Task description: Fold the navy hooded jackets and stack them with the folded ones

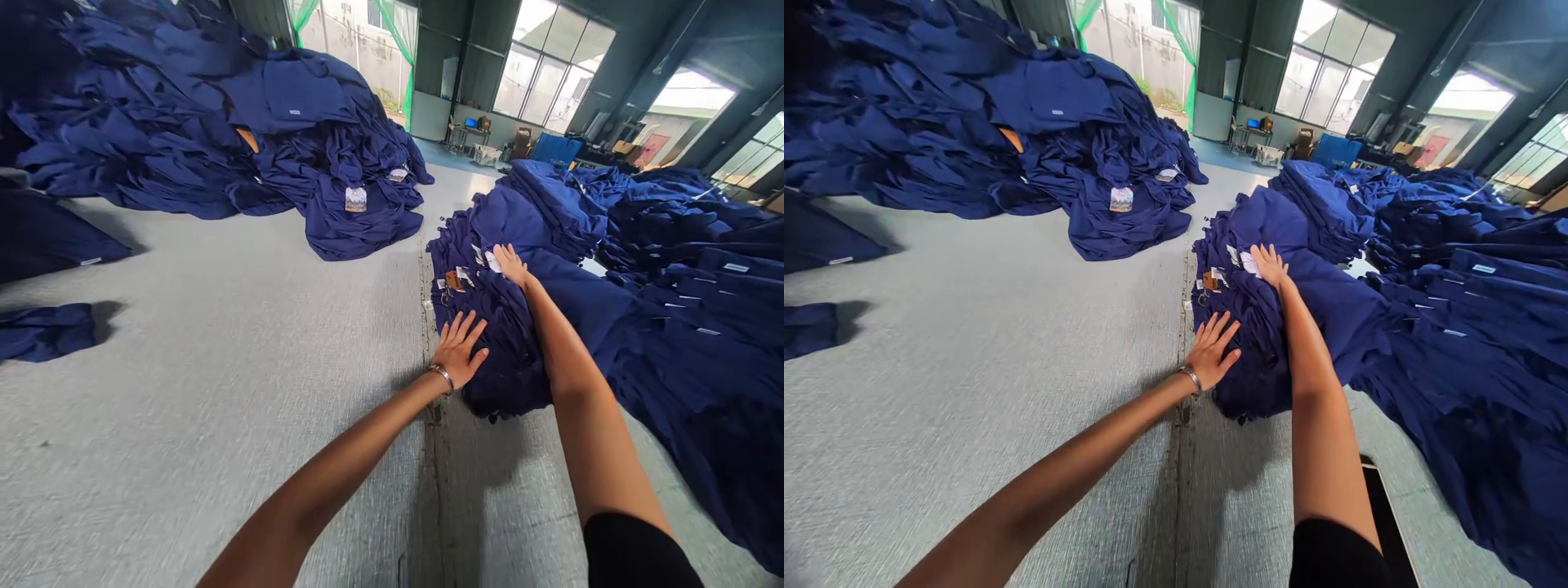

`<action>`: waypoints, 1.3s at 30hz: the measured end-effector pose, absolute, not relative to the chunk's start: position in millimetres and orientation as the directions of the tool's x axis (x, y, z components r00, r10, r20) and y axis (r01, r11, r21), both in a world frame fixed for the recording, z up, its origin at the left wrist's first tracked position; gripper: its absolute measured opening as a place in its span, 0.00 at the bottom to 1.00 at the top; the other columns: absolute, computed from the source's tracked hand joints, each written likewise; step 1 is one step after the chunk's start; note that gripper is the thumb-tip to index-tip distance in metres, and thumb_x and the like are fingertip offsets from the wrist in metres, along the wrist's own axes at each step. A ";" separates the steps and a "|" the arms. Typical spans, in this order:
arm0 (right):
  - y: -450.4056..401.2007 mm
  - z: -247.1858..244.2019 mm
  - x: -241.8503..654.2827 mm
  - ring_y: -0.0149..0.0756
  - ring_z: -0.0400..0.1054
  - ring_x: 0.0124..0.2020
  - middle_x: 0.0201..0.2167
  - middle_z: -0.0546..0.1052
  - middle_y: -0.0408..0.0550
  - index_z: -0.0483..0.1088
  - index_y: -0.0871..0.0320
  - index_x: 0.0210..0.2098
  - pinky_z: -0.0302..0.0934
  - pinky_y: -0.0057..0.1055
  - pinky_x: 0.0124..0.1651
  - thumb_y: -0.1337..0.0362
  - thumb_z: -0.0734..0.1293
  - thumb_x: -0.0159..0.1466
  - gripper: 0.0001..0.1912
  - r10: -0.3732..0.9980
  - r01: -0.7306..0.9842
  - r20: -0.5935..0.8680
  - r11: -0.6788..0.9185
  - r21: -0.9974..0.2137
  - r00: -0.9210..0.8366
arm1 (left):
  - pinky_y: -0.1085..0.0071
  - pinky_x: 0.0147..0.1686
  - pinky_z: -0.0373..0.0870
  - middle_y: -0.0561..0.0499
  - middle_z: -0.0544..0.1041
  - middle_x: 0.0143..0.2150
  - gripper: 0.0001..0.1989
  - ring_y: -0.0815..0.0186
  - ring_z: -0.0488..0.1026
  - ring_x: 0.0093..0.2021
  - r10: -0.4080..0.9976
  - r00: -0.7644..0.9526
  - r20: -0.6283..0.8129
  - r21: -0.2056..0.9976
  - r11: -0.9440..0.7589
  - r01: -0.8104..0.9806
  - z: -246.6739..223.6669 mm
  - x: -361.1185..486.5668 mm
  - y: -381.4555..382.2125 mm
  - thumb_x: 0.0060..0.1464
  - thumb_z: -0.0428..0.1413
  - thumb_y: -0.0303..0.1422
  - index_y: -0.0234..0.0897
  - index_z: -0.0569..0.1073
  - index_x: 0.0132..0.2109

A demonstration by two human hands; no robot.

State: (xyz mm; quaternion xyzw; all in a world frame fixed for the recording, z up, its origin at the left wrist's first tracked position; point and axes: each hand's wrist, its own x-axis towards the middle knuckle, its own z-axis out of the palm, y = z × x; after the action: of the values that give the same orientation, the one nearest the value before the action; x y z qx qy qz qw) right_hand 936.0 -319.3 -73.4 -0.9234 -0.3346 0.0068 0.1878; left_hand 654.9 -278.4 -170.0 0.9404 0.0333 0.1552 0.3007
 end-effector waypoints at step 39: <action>-173.5 -92.3 518.7 0.47 0.68 0.61 0.61 0.73 0.61 0.78 0.62 0.53 0.57 0.39 0.68 0.61 0.61 0.72 0.18 0.997 0.996 0.000 -0.079 -0.043 0.079 | 0.40 0.64 0.62 0.37 0.61 0.68 0.23 0.43 0.59 0.66 0.621 0.735 0.274 0.390 -0.770 0.505 -170.6 187.9 -51.4 0.57 0.58 0.31 0.37 0.75 0.60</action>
State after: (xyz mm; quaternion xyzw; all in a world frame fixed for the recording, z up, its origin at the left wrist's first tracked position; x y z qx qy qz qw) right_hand 518.7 -173.5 -92.3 -0.7343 -0.6785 0.0146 0.0161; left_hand 187.9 -51.4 -170.6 0.9197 0.3059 0.1977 0.1465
